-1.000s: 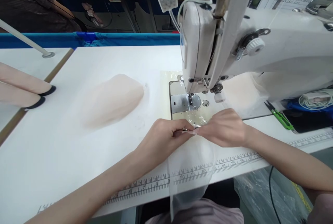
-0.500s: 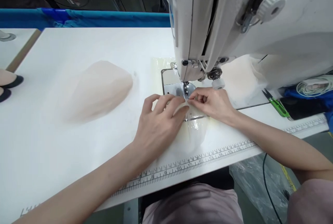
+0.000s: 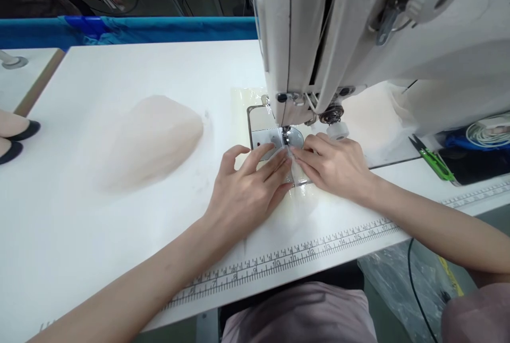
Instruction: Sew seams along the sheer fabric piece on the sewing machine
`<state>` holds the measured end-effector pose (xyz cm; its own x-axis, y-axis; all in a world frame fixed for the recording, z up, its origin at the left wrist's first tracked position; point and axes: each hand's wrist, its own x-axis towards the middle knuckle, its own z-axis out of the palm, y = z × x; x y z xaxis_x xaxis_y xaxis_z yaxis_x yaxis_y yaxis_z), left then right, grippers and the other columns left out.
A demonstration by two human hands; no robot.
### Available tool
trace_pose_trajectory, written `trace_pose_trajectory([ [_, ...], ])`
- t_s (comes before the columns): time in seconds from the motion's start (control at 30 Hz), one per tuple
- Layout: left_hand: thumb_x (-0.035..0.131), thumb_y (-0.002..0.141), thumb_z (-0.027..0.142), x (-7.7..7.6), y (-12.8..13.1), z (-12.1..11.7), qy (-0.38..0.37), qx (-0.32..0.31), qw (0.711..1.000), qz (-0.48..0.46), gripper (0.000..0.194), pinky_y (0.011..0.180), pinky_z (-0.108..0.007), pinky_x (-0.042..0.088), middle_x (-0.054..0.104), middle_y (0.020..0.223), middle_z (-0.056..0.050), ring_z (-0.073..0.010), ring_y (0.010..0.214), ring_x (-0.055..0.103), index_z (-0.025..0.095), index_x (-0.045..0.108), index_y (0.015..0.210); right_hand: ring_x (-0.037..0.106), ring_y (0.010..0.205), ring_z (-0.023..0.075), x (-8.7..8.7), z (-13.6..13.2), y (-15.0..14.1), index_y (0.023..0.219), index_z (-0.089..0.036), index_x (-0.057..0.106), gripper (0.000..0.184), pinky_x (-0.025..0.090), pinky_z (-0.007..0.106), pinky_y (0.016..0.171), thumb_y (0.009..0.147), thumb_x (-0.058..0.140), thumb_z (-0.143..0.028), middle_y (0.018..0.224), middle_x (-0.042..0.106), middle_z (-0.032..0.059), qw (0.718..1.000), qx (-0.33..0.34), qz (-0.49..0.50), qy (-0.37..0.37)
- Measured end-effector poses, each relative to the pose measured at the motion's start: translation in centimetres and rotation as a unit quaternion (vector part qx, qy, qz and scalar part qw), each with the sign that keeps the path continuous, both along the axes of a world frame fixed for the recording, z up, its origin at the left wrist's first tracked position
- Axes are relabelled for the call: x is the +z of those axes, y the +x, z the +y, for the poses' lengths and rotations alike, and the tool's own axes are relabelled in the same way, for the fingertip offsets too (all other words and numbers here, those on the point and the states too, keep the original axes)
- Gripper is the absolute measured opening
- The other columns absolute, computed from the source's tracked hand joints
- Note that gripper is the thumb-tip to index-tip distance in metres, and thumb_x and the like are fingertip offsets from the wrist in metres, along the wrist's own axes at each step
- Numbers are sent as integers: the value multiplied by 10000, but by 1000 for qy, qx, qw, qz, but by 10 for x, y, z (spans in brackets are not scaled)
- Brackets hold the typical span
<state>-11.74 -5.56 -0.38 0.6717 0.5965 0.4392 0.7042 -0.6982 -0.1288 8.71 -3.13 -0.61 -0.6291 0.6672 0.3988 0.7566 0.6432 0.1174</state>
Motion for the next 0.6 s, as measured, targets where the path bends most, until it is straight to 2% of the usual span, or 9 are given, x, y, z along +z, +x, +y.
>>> trace_pose_trajectory([
  [0.4,536,953,286,-6,0,7,0,3,1000,-25,260,956,-455,357,703,1171,-72,-263,1220,573,174,629,1168,556,741,149,-2,6,1,1137,-198,683,323,239,318,536,991,410,-293,862,706,41,998,-35,-52,-1],
  [0.6,552,944,282,-7,1,8,7,4,1000,-27,247,946,-449,366,710,1156,-68,-259,1197,591,175,643,1148,591,852,168,-3,6,1,1151,-201,671,324,249,322,550,1004,396,-292,909,710,54,998,-35,-59,10],
])
